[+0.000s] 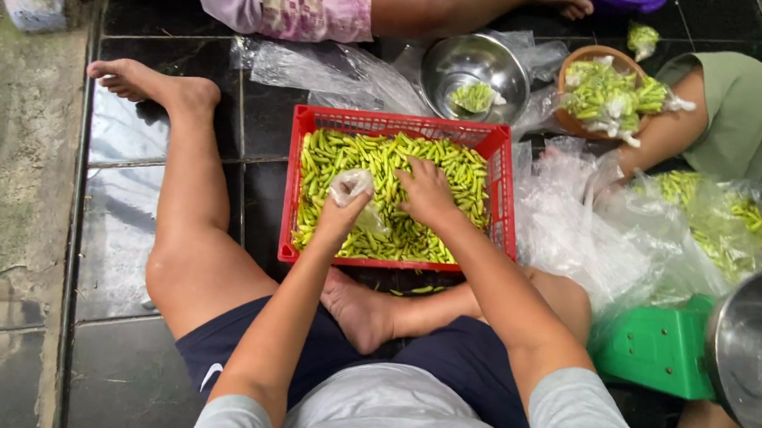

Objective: The person sorts green peppers from a red plastic crate into small clear plastic bags while sitting on the floor.

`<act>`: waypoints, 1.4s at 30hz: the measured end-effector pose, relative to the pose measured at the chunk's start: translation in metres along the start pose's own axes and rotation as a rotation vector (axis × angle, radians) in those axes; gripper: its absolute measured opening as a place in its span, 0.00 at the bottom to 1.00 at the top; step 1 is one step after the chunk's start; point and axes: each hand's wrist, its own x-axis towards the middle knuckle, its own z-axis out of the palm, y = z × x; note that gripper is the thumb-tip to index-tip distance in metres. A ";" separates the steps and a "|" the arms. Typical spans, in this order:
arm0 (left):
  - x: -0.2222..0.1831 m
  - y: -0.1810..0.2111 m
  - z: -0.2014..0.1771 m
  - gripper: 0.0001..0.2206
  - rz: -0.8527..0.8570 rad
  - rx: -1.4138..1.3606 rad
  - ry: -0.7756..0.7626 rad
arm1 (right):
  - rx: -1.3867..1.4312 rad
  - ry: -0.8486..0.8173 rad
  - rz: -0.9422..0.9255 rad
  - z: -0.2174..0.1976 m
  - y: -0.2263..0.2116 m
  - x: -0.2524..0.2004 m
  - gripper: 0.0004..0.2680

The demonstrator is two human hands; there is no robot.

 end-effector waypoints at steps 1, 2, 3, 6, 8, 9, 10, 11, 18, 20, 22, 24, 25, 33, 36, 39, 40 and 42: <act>0.007 -0.012 -0.002 0.25 0.003 0.000 0.006 | 0.000 0.000 -0.006 0.004 -0.002 0.012 0.27; 0.012 -0.023 -0.005 0.26 -0.005 0.013 0.010 | -0.045 -0.039 -0.049 0.008 -0.006 0.024 0.31; 0.018 -0.036 -0.009 0.27 -0.013 0.026 0.014 | -0.090 -0.079 -0.092 0.014 -0.010 0.035 0.35; 0.007 -0.006 0.003 0.31 -0.042 0.096 0.004 | -0.103 -0.122 -0.116 0.003 -0.026 0.052 0.37; 0.006 -0.006 0.001 0.30 -0.019 0.033 0.004 | -0.224 -0.169 -0.066 0.025 -0.026 0.065 0.37; 0.006 -0.007 0.002 0.29 0.003 -0.032 0.000 | -0.345 -0.216 -0.011 0.035 -0.024 0.073 0.37; 0.006 -0.003 0.003 0.29 -0.002 -0.031 0.002 | -0.342 -0.221 -0.011 0.039 -0.023 0.074 0.37; 0.006 -0.001 0.005 0.29 0.021 -0.021 -0.013 | -0.311 -0.196 0.016 0.044 -0.022 0.076 0.33; 0.016 -0.028 0.005 0.26 0.120 -0.016 -0.022 | -0.113 -0.258 0.142 0.073 -0.015 0.063 0.19; 0.006 0.002 0.016 0.25 0.110 0.004 -0.047 | -0.114 -0.224 0.185 0.082 -0.003 0.046 0.14; 0.007 0.020 0.023 0.24 0.100 0.023 -0.067 | -0.117 -0.193 0.223 0.088 0.004 0.031 0.13; 0.017 0.023 0.027 0.28 0.141 0.123 -0.129 | -0.096 -0.182 0.124 0.092 0.006 0.018 0.13; 0.022 0.019 0.029 0.28 0.137 0.122 -0.128 | -0.095 -0.186 0.125 0.084 0.011 0.013 0.13; 0.019 0.006 0.049 0.29 0.237 0.370 -0.133 | 0.432 -0.073 0.238 0.023 0.036 -0.015 0.09; 0.021 0.003 0.044 0.28 0.327 0.508 -0.149 | 0.638 -0.014 0.316 -0.064 0.011 -0.052 0.11; 0.025 0.007 0.036 0.29 0.409 0.631 -0.163 | 1.066 0.126 0.222 -0.097 0.023 -0.050 0.10; 0.027 0.006 0.037 0.29 0.409 0.631 -0.165 | 1.067 0.128 0.224 -0.112 0.013 -0.050 0.10; 0.029 0.006 0.038 0.28 0.470 0.692 -0.173 | 1.159 0.112 0.140 -0.143 -0.007 -0.051 0.10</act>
